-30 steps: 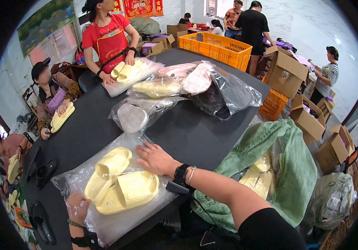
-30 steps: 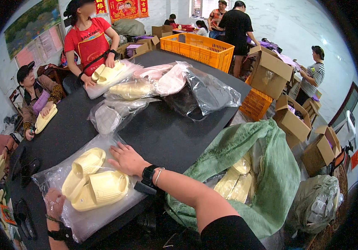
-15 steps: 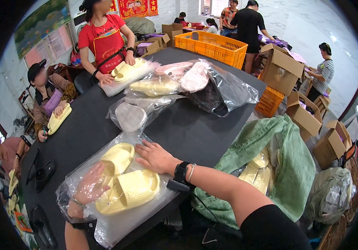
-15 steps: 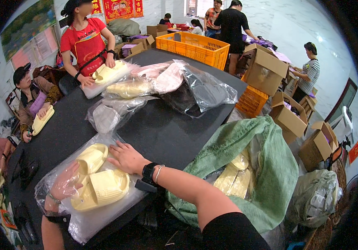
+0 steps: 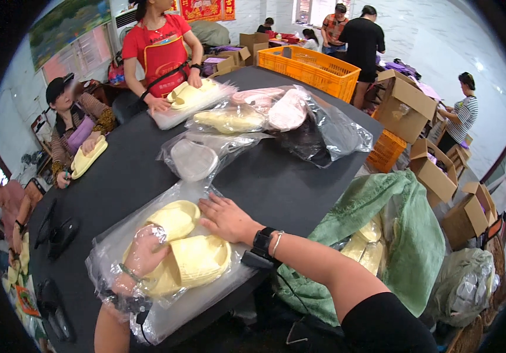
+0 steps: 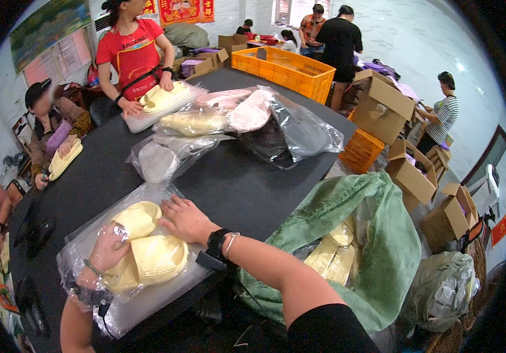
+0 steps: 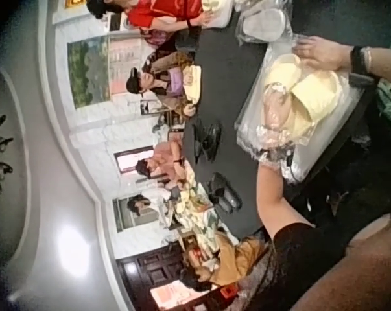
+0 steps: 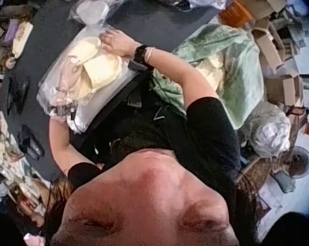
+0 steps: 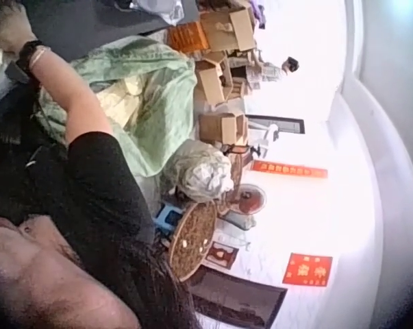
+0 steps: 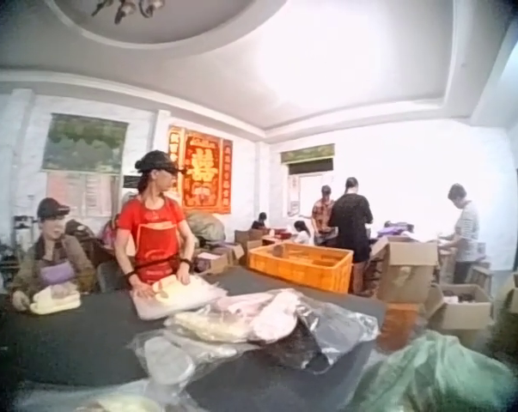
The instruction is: The person is sorting, checking, and packaging foam slippers into plastic bags at a manufacturing workstation.
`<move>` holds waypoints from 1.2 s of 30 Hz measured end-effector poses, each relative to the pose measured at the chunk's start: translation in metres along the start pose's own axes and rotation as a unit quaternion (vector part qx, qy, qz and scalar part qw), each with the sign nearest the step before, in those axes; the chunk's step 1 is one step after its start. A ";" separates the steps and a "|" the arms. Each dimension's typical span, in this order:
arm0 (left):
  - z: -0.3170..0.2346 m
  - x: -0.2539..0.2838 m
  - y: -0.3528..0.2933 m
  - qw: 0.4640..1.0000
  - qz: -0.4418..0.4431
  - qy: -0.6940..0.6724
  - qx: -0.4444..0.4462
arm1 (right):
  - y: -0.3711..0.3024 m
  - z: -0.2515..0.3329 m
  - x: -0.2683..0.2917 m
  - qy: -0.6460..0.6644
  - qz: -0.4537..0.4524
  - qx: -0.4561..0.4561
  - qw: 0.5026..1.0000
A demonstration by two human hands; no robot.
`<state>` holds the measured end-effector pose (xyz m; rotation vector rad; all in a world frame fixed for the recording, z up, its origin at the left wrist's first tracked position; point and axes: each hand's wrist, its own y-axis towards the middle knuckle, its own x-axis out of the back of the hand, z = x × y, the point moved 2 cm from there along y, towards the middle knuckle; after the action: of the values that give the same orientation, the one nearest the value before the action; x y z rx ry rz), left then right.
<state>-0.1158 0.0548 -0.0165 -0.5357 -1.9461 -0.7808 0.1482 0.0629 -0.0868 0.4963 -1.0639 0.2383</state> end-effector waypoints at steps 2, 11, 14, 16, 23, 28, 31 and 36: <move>-0.010 0.005 -0.003 1.000 0.001 -0.007 0.025 | 0.002 -0.005 0.000 -0.018 0.025 -0.016 0.999; -0.002 -0.010 -0.002 0.997 0.009 0.040 0.067 | -0.001 -0.005 0.005 -0.030 0.018 -0.017 0.999; 0.008 -0.025 0.000 0.994 -0.087 0.034 -0.050 | 0.001 0.002 0.006 -0.023 0.018 -0.016 0.999; 0.010 -0.030 0.006 0.997 -0.031 0.066 -0.002 | 0.002 0.000 0.004 -0.026 0.014 -0.015 0.999; 0.033 -0.012 -0.047 0.997 -0.068 0.044 -0.016 | 0.001 0.004 0.000 -0.071 0.023 0.001 0.997; 0.024 0.043 -0.114 0.986 -0.061 -0.036 0.153 | -0.003 0.001 0.004 -0.083 0.028 -0.002 0.996; 0.052 0.055 -0.184 0.975 -0.064 0.096 0.192 | -0.003 0.003 0.001 -0.086 0.026 -0.005 0.996; 0.064 0.078 -0.247 0.928 -0.086 0.180 0.315 | 0.001 -0.005 -0.001 -0.087 0.052 -0.001 0.995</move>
<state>-0.3501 -0.0688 -0.0445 0.1628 -1.7733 -0.2887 0.1507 0.0665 -0.0891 0.4669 -1.2626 0.2904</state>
